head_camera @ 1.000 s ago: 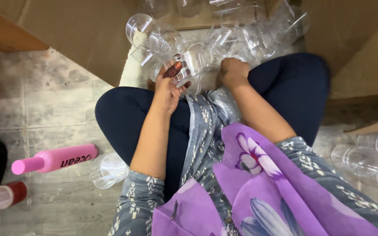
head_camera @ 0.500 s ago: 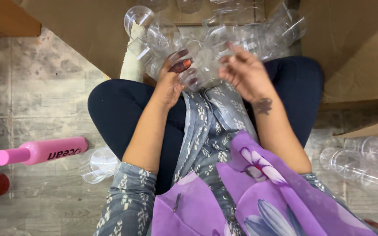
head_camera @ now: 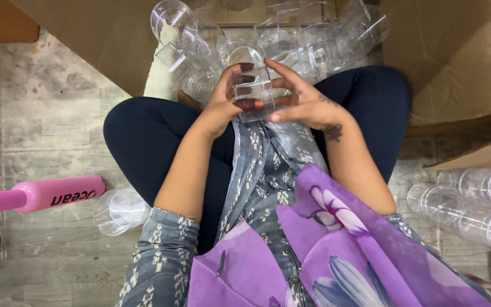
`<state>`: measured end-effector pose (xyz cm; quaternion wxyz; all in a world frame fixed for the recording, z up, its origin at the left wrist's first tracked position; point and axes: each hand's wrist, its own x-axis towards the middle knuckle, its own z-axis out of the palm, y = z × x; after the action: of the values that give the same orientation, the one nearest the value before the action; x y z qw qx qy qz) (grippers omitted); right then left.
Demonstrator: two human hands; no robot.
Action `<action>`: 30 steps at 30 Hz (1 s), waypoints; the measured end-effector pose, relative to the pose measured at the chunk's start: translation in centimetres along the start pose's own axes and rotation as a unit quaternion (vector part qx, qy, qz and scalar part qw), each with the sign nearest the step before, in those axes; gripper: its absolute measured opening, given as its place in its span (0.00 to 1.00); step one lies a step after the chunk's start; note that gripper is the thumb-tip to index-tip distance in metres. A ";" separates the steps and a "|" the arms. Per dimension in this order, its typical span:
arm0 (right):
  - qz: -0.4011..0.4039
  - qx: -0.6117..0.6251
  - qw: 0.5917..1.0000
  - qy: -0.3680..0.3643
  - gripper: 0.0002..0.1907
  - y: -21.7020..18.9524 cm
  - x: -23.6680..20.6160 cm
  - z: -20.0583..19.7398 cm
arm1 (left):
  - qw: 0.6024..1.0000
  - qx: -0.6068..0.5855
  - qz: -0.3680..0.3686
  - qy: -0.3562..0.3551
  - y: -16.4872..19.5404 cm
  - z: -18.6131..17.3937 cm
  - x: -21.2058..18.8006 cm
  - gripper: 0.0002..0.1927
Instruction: The person sits on the floor among cardboard boxes filled with clear plastic containers. They pick up container bodies and lids, press the parts together to assemble each container, and place the assembled containers into the boxes, working through them one at a time.
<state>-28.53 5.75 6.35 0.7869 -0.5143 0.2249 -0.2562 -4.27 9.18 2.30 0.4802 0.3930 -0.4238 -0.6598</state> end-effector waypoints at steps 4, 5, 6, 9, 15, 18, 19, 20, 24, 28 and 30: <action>0.019 -0.044 0.997 0.064 0.56 0.2 0.3 0.4 | 1.000 0.027 0.014 -0.005 -0.6 0.3 0.4 0.46; 0.013 -0.063 0.996 0.065 0.55 0.3 0.4 0.4 | 0.999 0.032 0.016 0.000 -0.7 0.4 0.4 0.46; 0.007 -0.082 0.994 0.066 0.55 0.4 0.4 0.4 | 0.999 0.037 0.018 0.005 -0.8 0.3 0.4 0.46; -0.008 -0.097 0.993 0.069 0.55 0.6 0.4 0.3 | 0.997 0.055 0.056 -0.012 -1.2 0.0 0.3 0.46; -0.038 -0.060 0.996 0.048 0.55 1.2 1.0 0.2 | 0.980 0.137 0.145 -0.002 -2.3 0.0 0.8 0.51; -0.062 -0.073 0.994 0.043 0.54 1.6 0.9 0.8 | 0.968 0.139 0.199 -0.057 -1.9 -0.3 0.9 0.55; -0.084 -0.132 0.986 0.049 0.53 1.7 0.9 1.0 | 0.991 0.043 0.115 -0.050 -1.6 -0.4 0.8 0.50; -0.105 -0.190 0.975 0.055 0.52 1.9 0.9 1.2 | 0.997 -0.055 0.029 -0.042 -1.2 -0.7 0.6 0.47; -0.256 -0.474 0.839 0.072 0.51 2.5 1.1 1.9 | 0.981 -0.168 -0.083 -0.042 -0.2 -1.1 0.4 0.38; -0.170 -0.333 0.922 0.098 0.53 2.7 1.1 2.1 | 0.977 -0.202 -0.061 -0.044 -0.9 -1.2 1.1 0.38; -0.099 -0.206 0.966 0.120 0.56 2.5 0.8 2.1 | 0.974 -0.210 -0.053 -0.060 -1.9 -1.2 1.5 0.40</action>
<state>-26.16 7.53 4.72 0.6018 -0.6507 0.3139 -0.3403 -4.07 7.89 -0.05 0.4904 0.2651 -0.2823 -0.7807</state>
